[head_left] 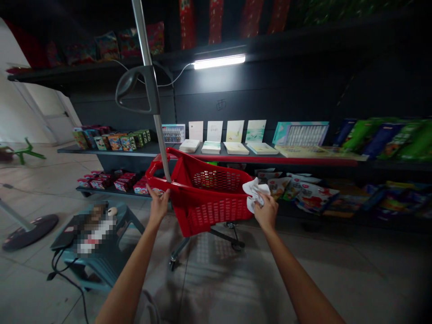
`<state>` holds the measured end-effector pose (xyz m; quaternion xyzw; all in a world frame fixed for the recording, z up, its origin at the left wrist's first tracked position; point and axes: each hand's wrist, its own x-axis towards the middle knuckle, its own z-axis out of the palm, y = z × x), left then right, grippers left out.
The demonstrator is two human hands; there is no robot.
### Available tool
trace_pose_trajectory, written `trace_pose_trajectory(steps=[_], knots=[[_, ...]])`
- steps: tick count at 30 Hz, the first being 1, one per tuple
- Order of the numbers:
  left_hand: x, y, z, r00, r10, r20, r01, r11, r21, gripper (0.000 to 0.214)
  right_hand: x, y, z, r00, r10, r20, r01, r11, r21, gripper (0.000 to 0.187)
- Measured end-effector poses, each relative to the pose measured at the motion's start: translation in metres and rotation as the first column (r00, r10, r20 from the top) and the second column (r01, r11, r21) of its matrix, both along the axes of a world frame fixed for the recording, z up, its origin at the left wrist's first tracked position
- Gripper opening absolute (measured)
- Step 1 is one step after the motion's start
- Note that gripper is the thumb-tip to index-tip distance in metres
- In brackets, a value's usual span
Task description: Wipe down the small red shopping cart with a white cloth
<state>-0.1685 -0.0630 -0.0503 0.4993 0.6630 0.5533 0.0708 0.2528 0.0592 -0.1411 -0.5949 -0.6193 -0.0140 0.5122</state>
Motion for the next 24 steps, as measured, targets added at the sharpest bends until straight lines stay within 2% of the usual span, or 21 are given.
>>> trace_pose_trajectory(steps=[3, 7, 9, 12, 14, 17, 19, 21, 22, 24], knots=[[0.014, 0.005, -0.016, 0.991, -0.092, 0.094, 0.102, 0.99, -0.1, 0.052, 0.005, 0.001, 0.001, 0.999, 0.02, 0.026, -0.019, 1.0, -0.004, 0.048], [0.019, 0.006, -0.021, 0.996, -0.059, 0.071, 0.066, 0.992, -0.103, 0.037, 0.018, 0.007, -0.002, 0.999, 0.011, -0.035, -0.012, 1.0, -0.026, 0.05], [0.019, 0.005, -0.018, 0.996, -0.061, 0.057, 0.066, 0.993, -0.094, 0.035, 0.022, 0.009, -0.008, 0.985, -0.085, -0.148, 0.064, 0.988, -0.14, 0.052], [0.019, 0.004, -0.016, 0.997, -0.063, 0.046, 0.067, 0.994, -0.083, 0.036, 0.012, 0.011, -0.021, 0.904, -0.248, -0.347, 0.11, 0.921, -0.373, 0.048], [0.02, 0.005, -0.016, 0.997, -0.066, 0.036, 0.069, 0.995, -0.078, 0.038, -0.008, 0.012, -0.031, 0.834, -0.315, -0.453, 0.126, 0.908, -0.4, 0.048], [0.021, 0.009, -0.019, 0.996, -0.086, 0.029, 0.088, 0.994, -0.069, 0.039, -0.055, 0.009, -0.042, 0.759, -0.327, -0.564, 0.16, 0.932, -0.325, 0.053], [0.021, 0.011, -0.022, 0.994, -0.108, 0.028, 0.109, 0.992, -0.062, 0.038, -0.094, 0.003, -0.045, 0.74, -0.243, -0.627, 0.084, 0.958, -0.273, 0.054], [0.022, 0.013, -0.025, 0.992, -0.127, 0.021, 0.128, 0.99, -0.057, 0.038, -0.138, -0.011, -0.043, 0.758, -0.113, -0.642, -0.035, 0.976, -0.213, 0.051], [0.023, 0.014, -0.026, 0.99, -0.136, 0.02, 0.137, 0.989, -0.057, 0.039, -0.16, -0.021, -0.04, 0.783, -0.053, -0.619, -0.081, 0.979, -0.188, 0.048], [0.024, 0.015, -0.028, 0.987, -0.156, 0.028, 0.157, 0.986, -0.058, 0.039, -0.203, -0.043, -0.028, 0.847, 0.157, -0.508, -0.232, 0.969, -0.087, 0.044]])
